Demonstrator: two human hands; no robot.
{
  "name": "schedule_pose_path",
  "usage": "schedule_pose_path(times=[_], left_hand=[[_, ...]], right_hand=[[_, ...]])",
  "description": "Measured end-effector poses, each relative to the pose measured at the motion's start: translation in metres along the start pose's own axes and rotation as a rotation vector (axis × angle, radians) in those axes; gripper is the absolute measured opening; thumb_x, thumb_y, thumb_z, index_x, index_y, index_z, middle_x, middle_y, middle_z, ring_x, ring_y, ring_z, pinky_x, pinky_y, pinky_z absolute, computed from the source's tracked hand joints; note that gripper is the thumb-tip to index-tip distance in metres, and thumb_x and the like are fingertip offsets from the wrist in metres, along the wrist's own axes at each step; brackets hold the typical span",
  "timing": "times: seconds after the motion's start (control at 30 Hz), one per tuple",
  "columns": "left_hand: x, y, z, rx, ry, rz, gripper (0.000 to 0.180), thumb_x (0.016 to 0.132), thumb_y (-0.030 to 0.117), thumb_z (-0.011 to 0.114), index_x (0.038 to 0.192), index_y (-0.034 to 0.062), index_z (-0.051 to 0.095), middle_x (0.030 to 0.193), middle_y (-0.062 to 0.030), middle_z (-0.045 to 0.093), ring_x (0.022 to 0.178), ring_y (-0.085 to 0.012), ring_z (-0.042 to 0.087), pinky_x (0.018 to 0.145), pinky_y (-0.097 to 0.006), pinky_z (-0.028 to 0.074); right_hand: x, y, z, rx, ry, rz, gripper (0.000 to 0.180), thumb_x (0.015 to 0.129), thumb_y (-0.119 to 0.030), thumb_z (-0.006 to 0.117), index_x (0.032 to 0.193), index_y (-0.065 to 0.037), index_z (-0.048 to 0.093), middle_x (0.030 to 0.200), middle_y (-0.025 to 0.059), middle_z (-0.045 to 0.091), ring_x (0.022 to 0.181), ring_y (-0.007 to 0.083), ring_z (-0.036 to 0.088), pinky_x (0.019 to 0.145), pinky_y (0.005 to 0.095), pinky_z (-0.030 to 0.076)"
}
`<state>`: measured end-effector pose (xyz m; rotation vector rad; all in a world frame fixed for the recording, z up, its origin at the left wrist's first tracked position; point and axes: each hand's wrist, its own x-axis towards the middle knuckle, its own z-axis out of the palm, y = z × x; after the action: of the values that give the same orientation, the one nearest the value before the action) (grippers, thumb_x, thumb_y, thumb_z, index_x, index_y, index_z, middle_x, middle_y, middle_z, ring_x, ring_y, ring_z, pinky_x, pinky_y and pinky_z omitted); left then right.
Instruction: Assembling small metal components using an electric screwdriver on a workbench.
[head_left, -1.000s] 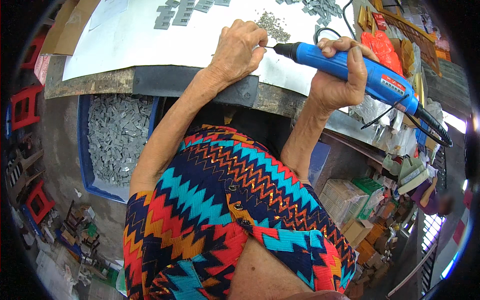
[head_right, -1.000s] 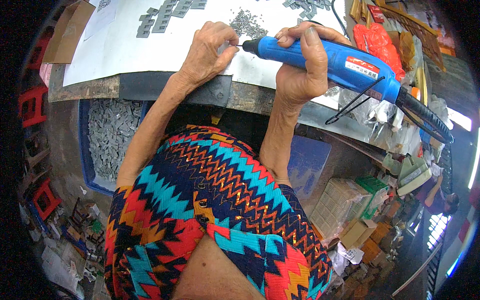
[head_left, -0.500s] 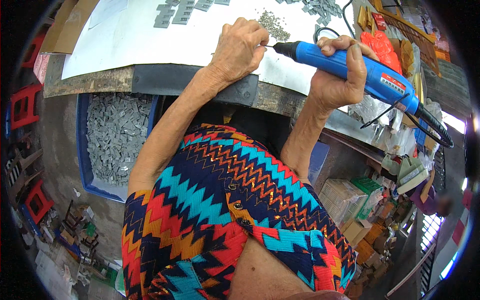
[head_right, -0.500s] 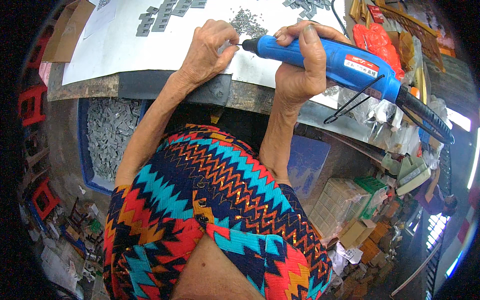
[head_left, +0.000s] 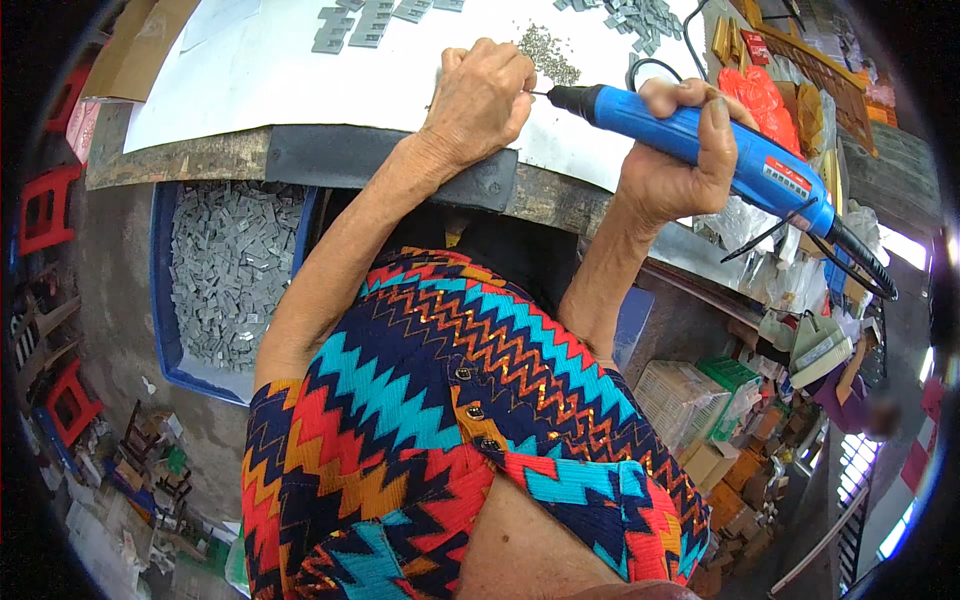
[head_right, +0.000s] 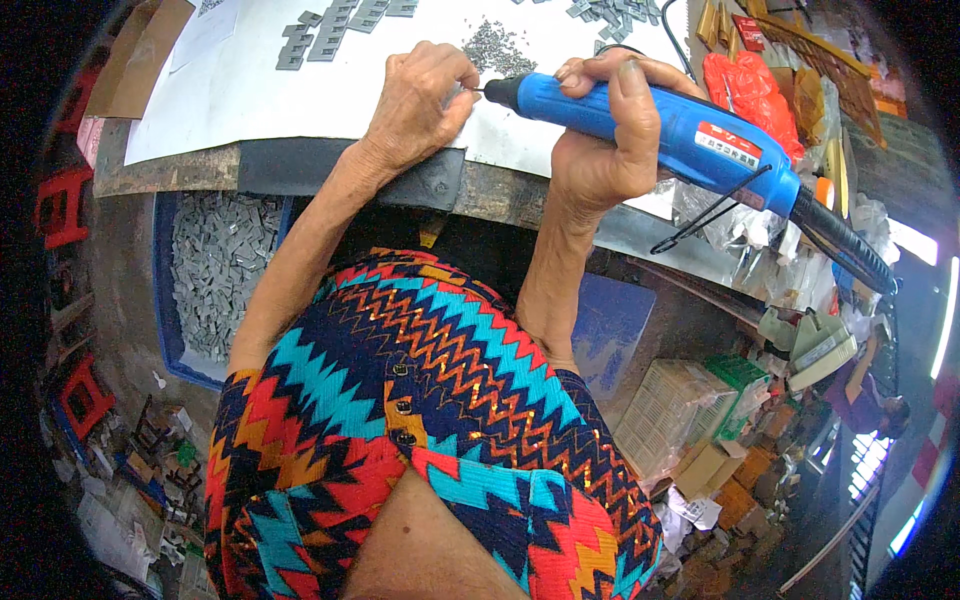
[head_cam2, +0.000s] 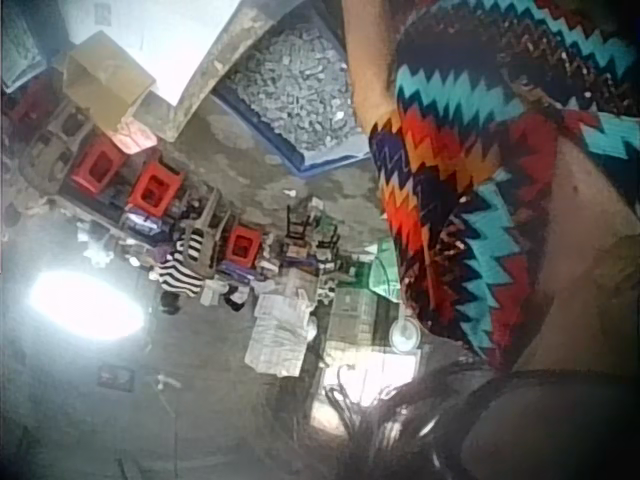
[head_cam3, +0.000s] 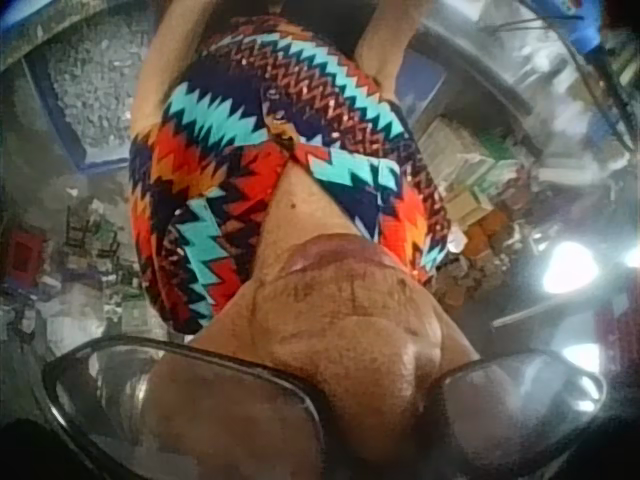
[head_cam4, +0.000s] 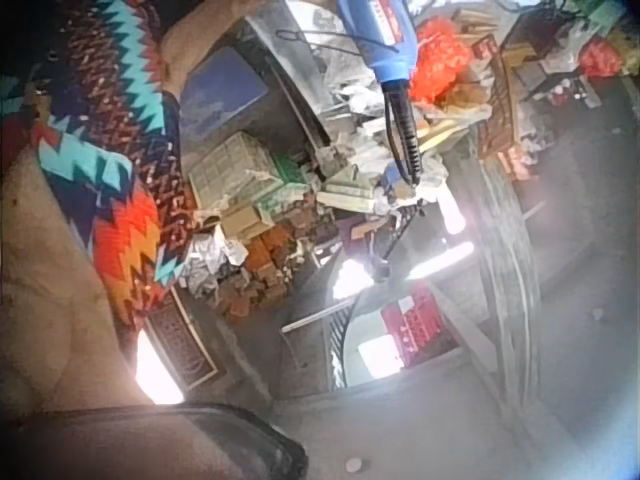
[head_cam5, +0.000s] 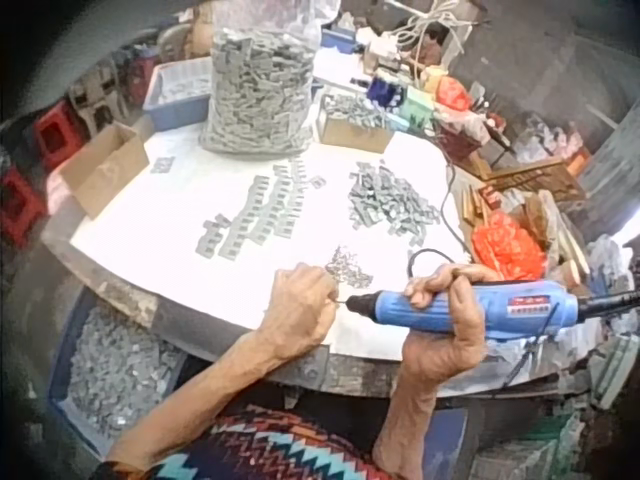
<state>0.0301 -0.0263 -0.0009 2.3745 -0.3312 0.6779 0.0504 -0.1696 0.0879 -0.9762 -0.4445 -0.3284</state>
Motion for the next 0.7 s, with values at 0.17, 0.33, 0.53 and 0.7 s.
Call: schedule_pose_path(times=[0.17,0.33,0.53,0.7], left_hand=[[0.000,0.001,-0.002,-0.027,0.038,0.009,0.014,0.069,0.012,0.060,0.082,0.0080,0.056,0.080,-0.0039,0.055,0.081,-0.0197,0.049,0.071,-0.036,0.031],[0.001,0.003,-0.004,-0.091,0.023,-0.002,0.016,0.069,0.013,0.061,0.084,0.0079,0.057,0.082,-0.0040,0.056,0.082,-0.0201,0.049,0.072,-0.036,0.031],[0.000,-0.004,-0.006,-0.063,0.142,-0.007,0.012,0.071,0.008,0.058,0.082,0.0054,0.058,0.085,-0.0060,0.058,0.083,-0.0214,0.051,0.074,-0.036,0.038],[-0.003,-0.007,-0.017,-0.128,0.309,-0.131,0.013,0.072,0.001,0.054,0.085,0.0018,0.057,0.083,-0.0085,0.057,0.074,-0.0188,0.054,0.067,-0.030,0.045]], right_hand=[[0.002,-0.002,-0.001,0.026,0.026,0.011,0.015,0.072,-0.009,0.055,0.087,-0.008,0.054,0.072,0.0131,0.059,0.059,0.0215,0.055,0.065,0.0411,0.041],[0.002,-0.003,-0.003,0.043,0.050,0.017,0.015,0.072,-0.010,0.055,0.087,-0.008,0.054,0.072,0.0132,0.058,0.059,0.0218,0.054,0.065,0.0407,0.042],[-0.001,0.001,-0.002,-0.021,0.019,0.005,0.014,0.073,-0.009,0.054,0.086,-0.007,0.053,0.070,0.0137,0.057,0.058,0.0212,0.053,0.064,0.0404,0.042],[-0.006,0.003,0.004,-0.092,0.011,0.041,0.016,0.074,-0.008,0.053,0.088,-0.003,0.050,0.069,0.0137,0.056,0.057,0.0211,0.053,0.064,0.0412,0.043]])
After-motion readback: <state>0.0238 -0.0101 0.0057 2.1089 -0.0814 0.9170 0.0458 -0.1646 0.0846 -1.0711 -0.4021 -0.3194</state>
